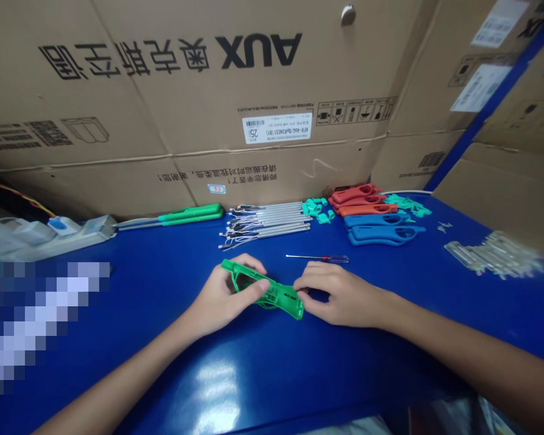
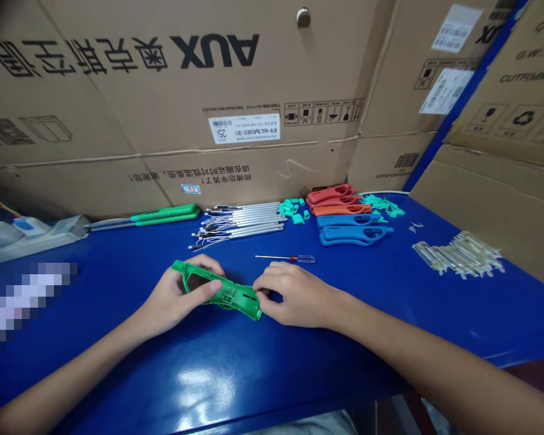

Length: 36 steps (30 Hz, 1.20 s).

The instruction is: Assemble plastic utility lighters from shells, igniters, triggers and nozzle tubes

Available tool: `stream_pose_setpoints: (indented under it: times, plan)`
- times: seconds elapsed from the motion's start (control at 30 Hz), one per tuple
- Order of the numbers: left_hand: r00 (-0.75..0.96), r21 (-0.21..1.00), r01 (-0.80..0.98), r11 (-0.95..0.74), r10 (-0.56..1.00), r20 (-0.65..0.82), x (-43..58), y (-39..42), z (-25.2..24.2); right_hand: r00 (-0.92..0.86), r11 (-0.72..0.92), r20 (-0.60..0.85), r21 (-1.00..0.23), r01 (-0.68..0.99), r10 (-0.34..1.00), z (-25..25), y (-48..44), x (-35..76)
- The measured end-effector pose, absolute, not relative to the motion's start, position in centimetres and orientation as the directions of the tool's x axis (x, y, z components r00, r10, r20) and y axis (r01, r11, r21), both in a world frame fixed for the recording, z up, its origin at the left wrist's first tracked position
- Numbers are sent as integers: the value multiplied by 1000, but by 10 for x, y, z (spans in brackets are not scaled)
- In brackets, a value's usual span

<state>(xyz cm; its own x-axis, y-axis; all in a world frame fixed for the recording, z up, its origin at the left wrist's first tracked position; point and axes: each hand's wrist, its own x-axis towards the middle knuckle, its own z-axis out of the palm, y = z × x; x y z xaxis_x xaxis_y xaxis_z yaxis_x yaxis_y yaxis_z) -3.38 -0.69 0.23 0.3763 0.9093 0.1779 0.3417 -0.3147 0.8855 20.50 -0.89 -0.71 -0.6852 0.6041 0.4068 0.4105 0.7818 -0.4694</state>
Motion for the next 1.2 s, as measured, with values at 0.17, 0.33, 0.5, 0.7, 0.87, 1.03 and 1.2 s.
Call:
stream_pose_setpoints:
  times: [0.17,0.33,0.5,0.7,0.87,1.03,1.2]
  plan:
    - [475,817,403,-412,857,198,-40,-4,-2,-721,779,352,-467,418,597,-5,-9,206]
    - [626,630,524,-574,760,173,-50,3,-3,-676,757,362,-439,485,642,-4,-7,209]
    - [639,397,648,-650,747,181,-61,12,-3,-621,714,356,-406,570,698,-5,-3,212]
    - [554,107,808,-579,809,196,-79,24,-1,-651,712,311,-444,544,692,-6,-3,212]
    - [368,-62,930,-363,923,114,-78,22,9,-666,704,286,-484,520,689,-6,-4,211]
    - [261,-142,958,-248,963,73,-73,18,14,-645,689,284,-470,551,710,-6,-4,211]
    - [164,-194,970,-148,984,64,-76,19,17,-636,671,265,-480,565,725,-5,-4,211]
